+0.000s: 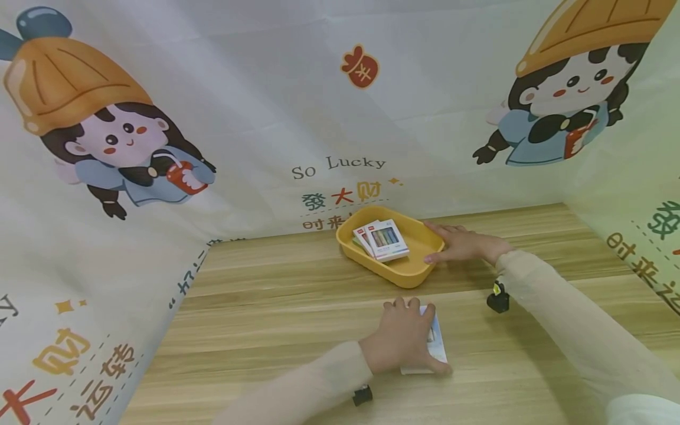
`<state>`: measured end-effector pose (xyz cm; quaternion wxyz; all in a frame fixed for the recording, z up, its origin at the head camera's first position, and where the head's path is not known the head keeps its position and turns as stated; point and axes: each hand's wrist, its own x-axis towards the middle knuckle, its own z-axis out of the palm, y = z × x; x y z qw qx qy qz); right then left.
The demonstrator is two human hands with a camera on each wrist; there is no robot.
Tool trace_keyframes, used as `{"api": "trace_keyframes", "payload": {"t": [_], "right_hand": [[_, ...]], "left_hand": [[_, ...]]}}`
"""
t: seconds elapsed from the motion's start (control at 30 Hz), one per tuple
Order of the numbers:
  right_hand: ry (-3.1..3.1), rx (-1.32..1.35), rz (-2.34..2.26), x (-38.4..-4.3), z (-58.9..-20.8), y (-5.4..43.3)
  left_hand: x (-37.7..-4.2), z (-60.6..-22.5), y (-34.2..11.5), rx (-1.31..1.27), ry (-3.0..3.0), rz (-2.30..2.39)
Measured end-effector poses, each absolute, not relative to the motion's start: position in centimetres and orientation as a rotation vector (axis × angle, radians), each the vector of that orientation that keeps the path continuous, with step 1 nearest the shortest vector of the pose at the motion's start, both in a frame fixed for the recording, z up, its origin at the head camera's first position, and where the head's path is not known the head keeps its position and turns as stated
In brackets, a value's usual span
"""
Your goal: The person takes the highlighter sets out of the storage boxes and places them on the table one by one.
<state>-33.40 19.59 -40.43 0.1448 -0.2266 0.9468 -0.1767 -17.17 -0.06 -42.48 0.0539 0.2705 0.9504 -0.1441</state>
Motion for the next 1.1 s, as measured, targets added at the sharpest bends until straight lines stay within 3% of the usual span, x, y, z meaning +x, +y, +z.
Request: {"api": "trace_keyframes", "payload": {"t": [1.1], "right_hand": [[2.724,-0.667,-0.517,-33.35,-40.45,19.73]], "left_hand": [[-16.72,-43.07,0.50,0.827,2.899,-0.468]]}}
